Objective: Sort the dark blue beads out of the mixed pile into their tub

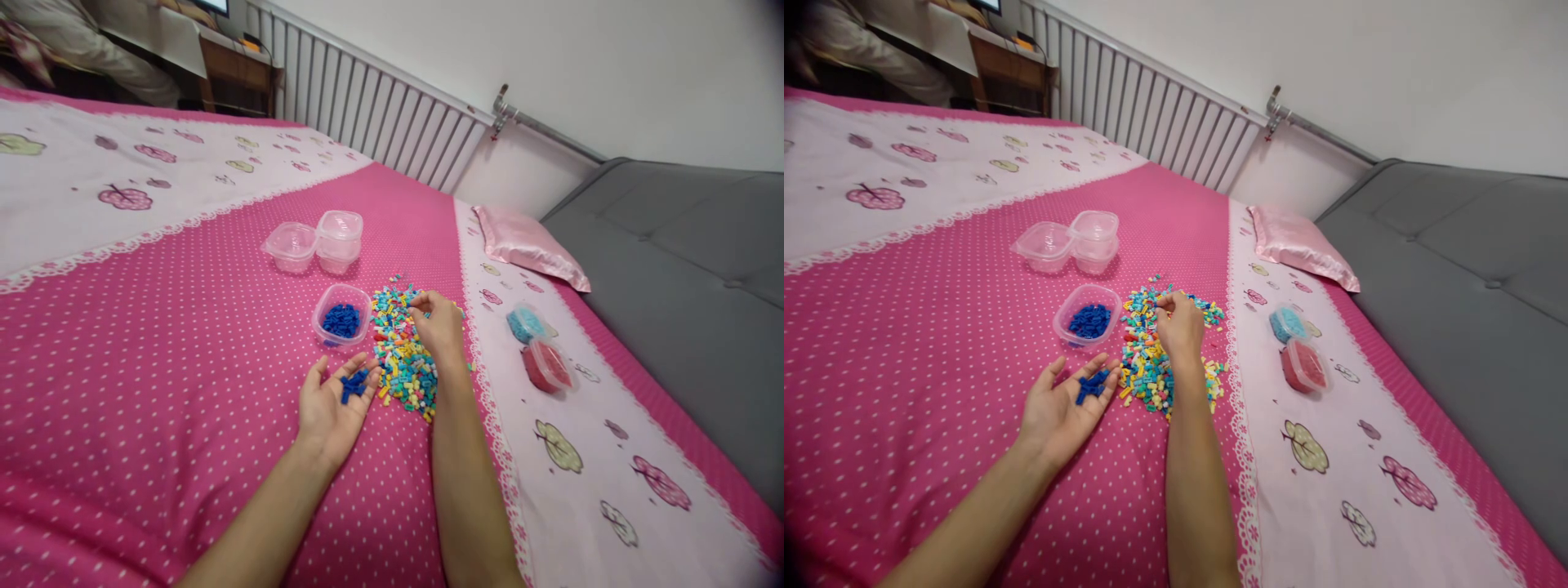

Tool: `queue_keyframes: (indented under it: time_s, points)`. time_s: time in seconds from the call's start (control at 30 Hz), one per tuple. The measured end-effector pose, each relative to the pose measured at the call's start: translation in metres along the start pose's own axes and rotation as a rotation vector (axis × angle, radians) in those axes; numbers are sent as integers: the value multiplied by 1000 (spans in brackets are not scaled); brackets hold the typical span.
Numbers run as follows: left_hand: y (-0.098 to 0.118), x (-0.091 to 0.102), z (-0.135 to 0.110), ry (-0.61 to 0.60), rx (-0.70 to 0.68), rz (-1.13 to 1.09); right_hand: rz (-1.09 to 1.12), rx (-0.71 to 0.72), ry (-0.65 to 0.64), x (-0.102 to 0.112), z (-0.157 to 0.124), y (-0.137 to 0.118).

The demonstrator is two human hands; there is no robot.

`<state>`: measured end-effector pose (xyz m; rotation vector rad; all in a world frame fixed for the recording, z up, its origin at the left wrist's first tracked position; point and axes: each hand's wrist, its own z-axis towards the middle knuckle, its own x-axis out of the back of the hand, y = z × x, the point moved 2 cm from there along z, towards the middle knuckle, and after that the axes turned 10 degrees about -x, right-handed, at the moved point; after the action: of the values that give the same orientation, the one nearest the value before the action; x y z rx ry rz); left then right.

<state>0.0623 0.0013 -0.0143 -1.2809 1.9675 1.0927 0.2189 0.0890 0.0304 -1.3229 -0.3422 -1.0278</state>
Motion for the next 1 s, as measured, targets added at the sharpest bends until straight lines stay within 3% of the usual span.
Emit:
queue_keyframes:
  time_s: [0.2,0.5,0.7,1.0]
  points:
    - [0,0,0,-3,11,-13,229,147,38,36,-23,-34]
    - [-1,1,1,-13,12,-19,318,278,7,75,-62,-66]
    - [-1,2,2,-30,-7,-3,307,286,-50,83,-71,-71]
    - [-1,-1,-1,-13,15,-15,232,327,-211,78,-70,-69]
